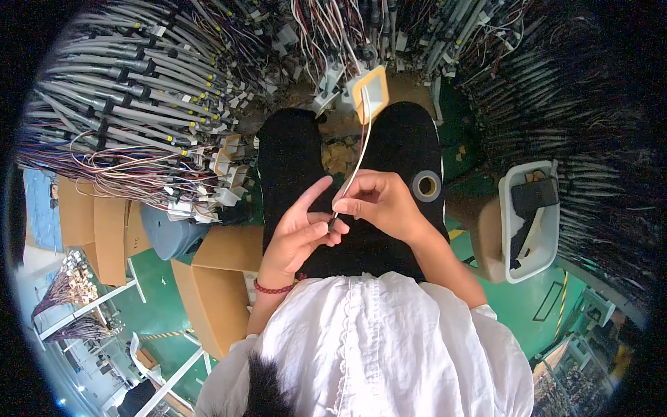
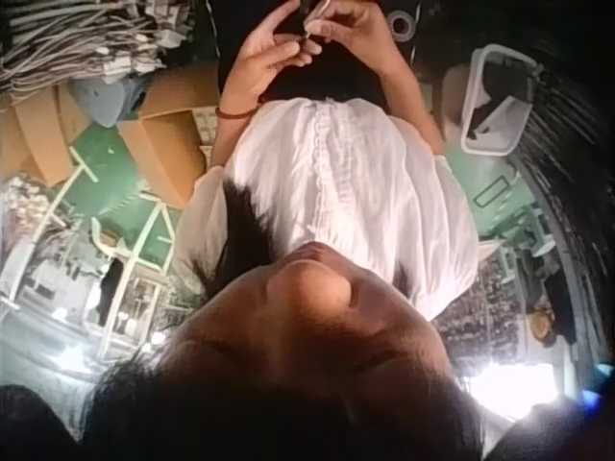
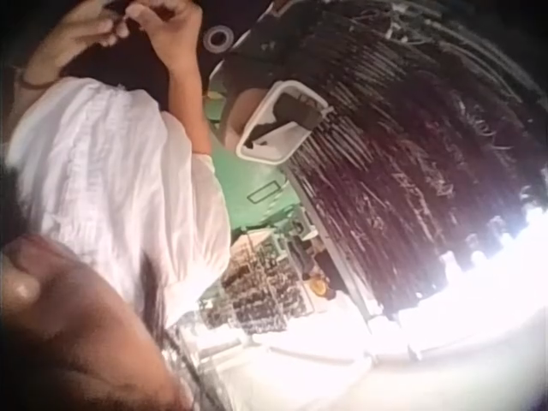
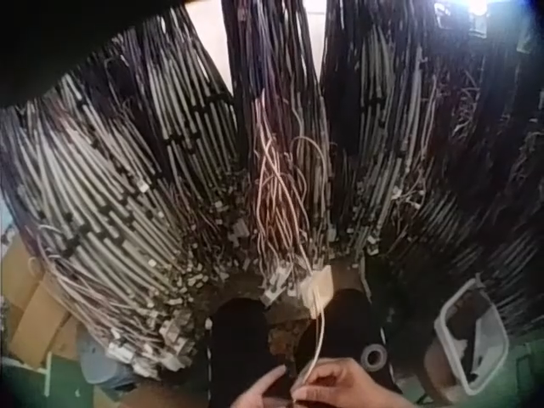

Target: Assembling components onto a wiring harness and securing them with tape.

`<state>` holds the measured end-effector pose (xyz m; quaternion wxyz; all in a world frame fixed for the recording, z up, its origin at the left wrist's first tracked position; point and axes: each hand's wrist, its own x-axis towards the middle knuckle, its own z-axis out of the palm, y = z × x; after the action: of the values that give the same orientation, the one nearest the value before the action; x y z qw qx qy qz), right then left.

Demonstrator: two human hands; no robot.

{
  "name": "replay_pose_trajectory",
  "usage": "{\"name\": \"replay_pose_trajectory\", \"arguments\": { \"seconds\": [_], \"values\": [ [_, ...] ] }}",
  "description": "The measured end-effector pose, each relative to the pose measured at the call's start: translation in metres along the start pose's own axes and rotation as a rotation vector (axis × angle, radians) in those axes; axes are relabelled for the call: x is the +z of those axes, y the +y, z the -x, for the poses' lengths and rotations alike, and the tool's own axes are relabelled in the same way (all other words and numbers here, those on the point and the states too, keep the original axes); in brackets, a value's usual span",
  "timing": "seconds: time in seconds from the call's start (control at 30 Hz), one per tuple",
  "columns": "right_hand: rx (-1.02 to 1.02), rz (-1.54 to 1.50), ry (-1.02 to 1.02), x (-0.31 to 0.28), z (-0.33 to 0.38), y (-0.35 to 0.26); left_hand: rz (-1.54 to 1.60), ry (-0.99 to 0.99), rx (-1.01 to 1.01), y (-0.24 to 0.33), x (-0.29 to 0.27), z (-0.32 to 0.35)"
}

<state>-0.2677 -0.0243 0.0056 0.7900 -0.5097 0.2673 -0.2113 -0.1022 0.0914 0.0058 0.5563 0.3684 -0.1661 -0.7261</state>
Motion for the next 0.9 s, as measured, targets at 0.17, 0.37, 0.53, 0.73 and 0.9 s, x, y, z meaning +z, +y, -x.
{"name": "replay_pose_trajectory", "arguments": {
  "seconds": [0.17, 0.37, 0.53, 0.73, 0.9],
  "values": [
    [-0.037, -0.082, 0.059, 0.007, 0.003, 0.009, 0.49, -0.239, -0.111, -0.011, 0.003, -0.008],
    [-0.237, 0.228, 0.137, 0.02, 0.003, 0.009, 0.624, -0.353, -0.114, -0.022, 0.012, -0.015],
    [-0.364, 0.38, 0.127, 0.021, 0.003, -0.001, 0.635, -0.432, -0.089, -0.023, 0.012, -0.009],
    [-0.363, 0.43, 0.131, 0.025, 0.006, -0.004, 0.249, -0.263, -0.014, -0.012, 0.018, -0.001],
    [-0.333, 0.375, 0.183, 0.033, 0.005, -0.005, 0.319, -0.236, -0.028, -0.017, 0.014, 0.0]
  ]
}}
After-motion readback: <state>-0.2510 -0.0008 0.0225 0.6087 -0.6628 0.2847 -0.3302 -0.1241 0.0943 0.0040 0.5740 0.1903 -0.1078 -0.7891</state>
